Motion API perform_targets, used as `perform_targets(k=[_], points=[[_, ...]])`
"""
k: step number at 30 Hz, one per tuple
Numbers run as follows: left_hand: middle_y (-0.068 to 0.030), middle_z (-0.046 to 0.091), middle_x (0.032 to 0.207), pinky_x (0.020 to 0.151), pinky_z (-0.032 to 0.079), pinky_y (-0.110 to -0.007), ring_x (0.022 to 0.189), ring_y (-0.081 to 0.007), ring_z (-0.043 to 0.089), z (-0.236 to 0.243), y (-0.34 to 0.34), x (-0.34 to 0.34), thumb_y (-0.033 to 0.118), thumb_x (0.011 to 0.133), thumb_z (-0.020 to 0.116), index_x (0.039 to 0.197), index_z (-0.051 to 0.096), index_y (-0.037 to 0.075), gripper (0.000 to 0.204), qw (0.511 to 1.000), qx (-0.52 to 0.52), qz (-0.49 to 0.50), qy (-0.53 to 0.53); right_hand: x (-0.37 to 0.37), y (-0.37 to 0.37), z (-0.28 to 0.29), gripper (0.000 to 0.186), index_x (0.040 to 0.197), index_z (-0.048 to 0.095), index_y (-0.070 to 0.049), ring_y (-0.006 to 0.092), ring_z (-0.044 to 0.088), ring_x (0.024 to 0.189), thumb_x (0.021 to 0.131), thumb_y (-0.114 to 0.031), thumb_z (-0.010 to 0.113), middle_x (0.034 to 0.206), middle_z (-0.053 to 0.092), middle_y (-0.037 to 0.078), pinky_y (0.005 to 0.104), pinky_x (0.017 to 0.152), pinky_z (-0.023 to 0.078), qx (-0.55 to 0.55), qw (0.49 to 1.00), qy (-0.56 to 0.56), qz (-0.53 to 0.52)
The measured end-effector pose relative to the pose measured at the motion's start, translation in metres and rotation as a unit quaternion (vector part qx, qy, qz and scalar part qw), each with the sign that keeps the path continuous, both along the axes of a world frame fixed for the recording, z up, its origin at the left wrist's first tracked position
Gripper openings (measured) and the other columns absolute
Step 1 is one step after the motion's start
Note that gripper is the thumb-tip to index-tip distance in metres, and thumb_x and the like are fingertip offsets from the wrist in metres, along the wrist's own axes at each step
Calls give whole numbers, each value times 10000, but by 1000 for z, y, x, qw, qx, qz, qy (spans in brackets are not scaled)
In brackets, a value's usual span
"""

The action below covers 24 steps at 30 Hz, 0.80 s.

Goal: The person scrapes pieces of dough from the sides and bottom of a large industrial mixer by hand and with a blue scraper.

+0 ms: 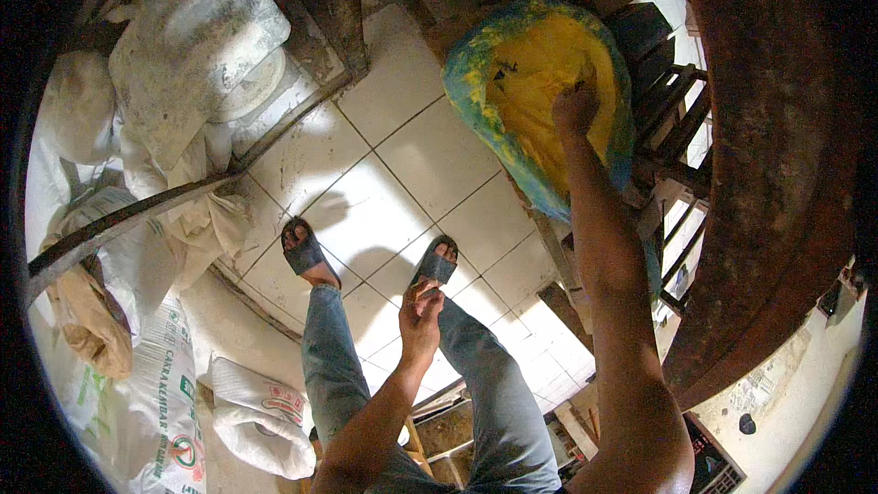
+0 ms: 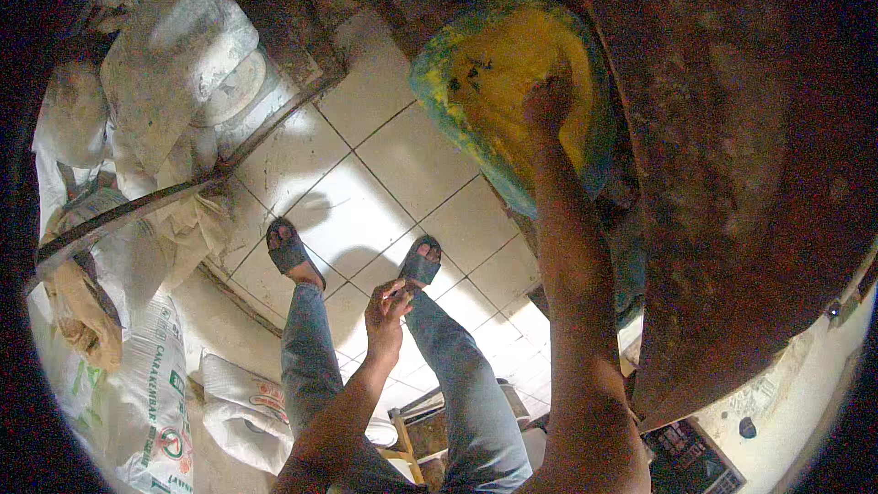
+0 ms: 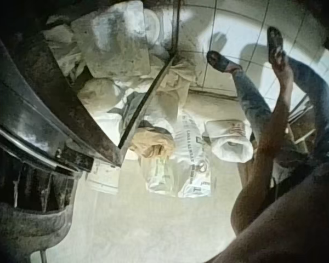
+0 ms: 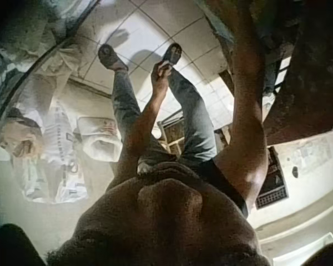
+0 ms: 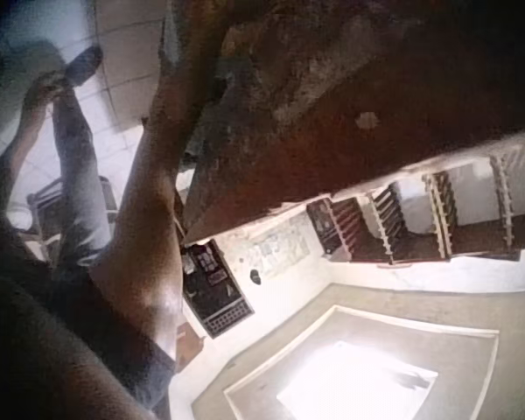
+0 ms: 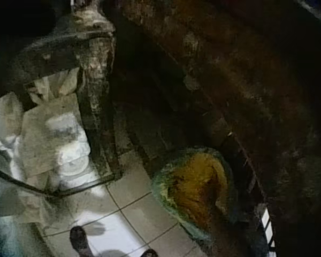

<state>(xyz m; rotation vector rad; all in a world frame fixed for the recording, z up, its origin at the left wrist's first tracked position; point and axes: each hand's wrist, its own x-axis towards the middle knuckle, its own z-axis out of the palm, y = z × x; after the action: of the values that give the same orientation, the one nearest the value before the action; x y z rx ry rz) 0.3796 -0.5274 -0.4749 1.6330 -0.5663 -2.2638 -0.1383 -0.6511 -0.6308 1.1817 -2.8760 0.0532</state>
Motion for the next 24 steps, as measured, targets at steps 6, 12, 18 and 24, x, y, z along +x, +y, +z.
perform_targets(k=[6,12,18,24], points=[[-81,649,1182,895,491,-366,1101,-185,601,-4,10,7,241,938,652,1229,540,75,354,1000,1,24,-13,9,-21,-24,351,1348,475,-55,179,430,480,1016,-166,489,736,499,21,382,449,368,-121,980,8,155],[-57,600,1108,820,501,-298,976,-156,595,5,-7,0,80,928,651,1207,572,51,292,999,4,43,-7,10,-31,-25,287,1269,512,-64,184,467,535,997,-155,535,747,518,25,379,512,410,-150,984,-99,-11],[-83,637,1160,894,502,-358,1040,-176,606,0,-1,14,231,929,652,1209,560,68,337,999,30,28,-14,21,-38,-53,179,1153,567,-86,182,531,623,984,-147,567,773,560,28,384,602,463,-85,985,-117,-93],[-96,607,1169,867,515,-336,1027,-179,611,3,-6,11,194,931,649,1204,569,48,320,999,11,39,1,10,-12,-66,75,1036,623,-109,181,595,711,972,-139,600,799,602,32,389,693,517,-210,958,-150,-124]])
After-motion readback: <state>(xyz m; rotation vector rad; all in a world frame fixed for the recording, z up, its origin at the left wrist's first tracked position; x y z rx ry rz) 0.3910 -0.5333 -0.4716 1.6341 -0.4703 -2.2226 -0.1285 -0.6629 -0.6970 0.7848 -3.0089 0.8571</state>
